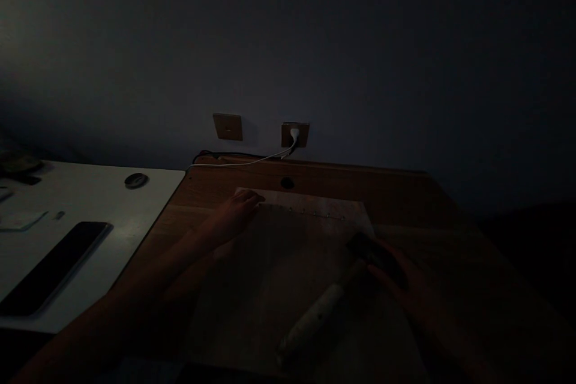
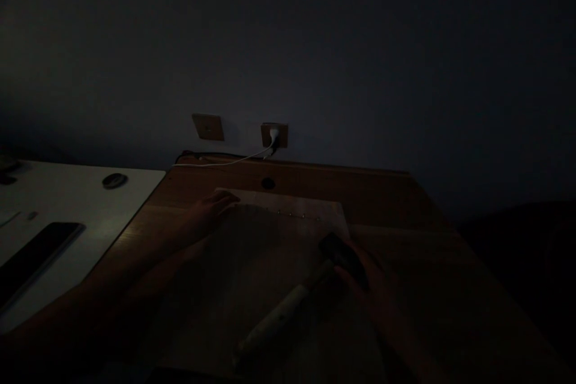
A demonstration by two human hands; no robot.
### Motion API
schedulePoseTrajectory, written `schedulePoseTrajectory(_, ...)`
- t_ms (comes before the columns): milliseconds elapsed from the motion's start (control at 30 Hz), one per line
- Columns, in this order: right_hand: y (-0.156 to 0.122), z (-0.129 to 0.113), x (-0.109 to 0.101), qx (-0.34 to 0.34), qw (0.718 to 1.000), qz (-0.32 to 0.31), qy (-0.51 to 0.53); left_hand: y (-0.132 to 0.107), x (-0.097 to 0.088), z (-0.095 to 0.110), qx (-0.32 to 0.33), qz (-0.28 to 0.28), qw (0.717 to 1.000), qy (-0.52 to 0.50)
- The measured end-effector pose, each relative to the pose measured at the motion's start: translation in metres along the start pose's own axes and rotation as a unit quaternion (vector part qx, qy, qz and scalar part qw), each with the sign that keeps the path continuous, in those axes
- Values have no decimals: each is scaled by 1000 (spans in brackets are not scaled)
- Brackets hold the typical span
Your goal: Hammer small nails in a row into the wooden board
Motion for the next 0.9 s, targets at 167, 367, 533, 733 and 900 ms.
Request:
schedulePoseTrajectory(167,25,-31,-21,-59,997,-2,-41,11,4,0,-4,-23,999,-35)
schedulePoseTrajectory(367,99,-60,-5,-112,979,-75,-153,23,3,8,15,-61,997,-45)
schedulePoseTrajectory(533,135,-50,41,-93,968,-159,-170,31,-22,-9,-117,36,963,-241)
schedulePoseTrajectory(733,143,-47,40,-55,985,-161,-22,8,21,-41,-353,42,670,-652)
schedulePoseTrajectory(900,135,-55,-7,3,966,-111,235,11,23,-35,-311,-24,804,-506)
Point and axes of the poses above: each hand's wrist, its own y-axis towards the middle knuckle, its own x-axis out of the palm, z = x × y, the point moved 9 cm from there along y, towards the middle knuckle, and after that the axes turned 5 degrees about -x, right-handed, at the moved point
